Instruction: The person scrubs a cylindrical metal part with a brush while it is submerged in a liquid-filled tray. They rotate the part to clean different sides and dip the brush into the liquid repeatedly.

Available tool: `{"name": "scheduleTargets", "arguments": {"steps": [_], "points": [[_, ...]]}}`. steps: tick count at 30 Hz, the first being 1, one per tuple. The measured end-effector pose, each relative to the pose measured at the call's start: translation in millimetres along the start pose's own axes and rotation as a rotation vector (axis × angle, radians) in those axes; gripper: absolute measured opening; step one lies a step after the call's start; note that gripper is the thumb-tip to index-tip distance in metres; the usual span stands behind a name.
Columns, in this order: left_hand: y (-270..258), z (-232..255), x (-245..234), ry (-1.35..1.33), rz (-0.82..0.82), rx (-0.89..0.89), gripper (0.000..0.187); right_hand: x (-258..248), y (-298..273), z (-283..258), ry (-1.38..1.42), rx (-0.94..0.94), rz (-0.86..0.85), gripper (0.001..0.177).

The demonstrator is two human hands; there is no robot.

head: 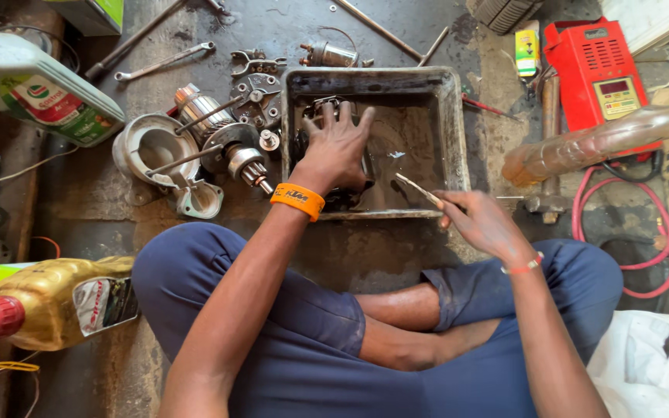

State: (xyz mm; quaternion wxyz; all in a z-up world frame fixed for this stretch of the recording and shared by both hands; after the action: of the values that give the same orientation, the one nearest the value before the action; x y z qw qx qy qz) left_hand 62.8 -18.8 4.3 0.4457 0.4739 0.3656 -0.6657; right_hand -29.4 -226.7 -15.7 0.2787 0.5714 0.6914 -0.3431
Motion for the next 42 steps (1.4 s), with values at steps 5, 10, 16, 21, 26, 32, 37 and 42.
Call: {"name": "scheduleTargets", "arguments": {"steps": [5,10,16,21,26,32,37,42], "points": [[5,16,-3,-0.093,0.133,0.051,0.106,-14,21,-8,-0.083,0.034,0.066,0.041],[12,6,-2,-0.245,0.226,0.026,0.105,-9,21,4,-0.037,0.027,0.071,0.037],[20,9,-1,-0.368,0.433,-0.052,0.118,-12,19,21,0.02,0.058,0.09,0.036],[18,12,-3,-0.229,0.284,-0.13,0.119,-8,15,35,0.023,0.165,0.092,0.038],[0,-4,-2,0.029,0.009,-0.249,0.134,-9,10,36,0.183,0.145,0.178,0.039],[7,3,-4,-0.082,0.148,-0.107,0.13,-6,26,8,-0.232,-0.128,0.124,0.029],[17,18,-1,-0.146,0.36,0.043,0.125,8,47,-7,-0.36,-0.242,0.059,0.043],[10,7,17,-0.01,0.315,0.026,0.13,15,52,0,-0.408,-0.116,0.018,0.035]]}}
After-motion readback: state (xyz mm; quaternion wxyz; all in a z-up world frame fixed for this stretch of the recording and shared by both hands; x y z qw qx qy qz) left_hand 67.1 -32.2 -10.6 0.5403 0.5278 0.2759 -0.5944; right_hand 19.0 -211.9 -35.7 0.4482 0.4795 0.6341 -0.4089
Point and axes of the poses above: each hand's wrist, its own y-axis towards the middle knuckle, its own x-axis out of the palm, z = x × y, the point moved 10 cm from there along y, towards the middle knuckle, and after that the axes turned 12 degrees about z, right-handed, at the moved point
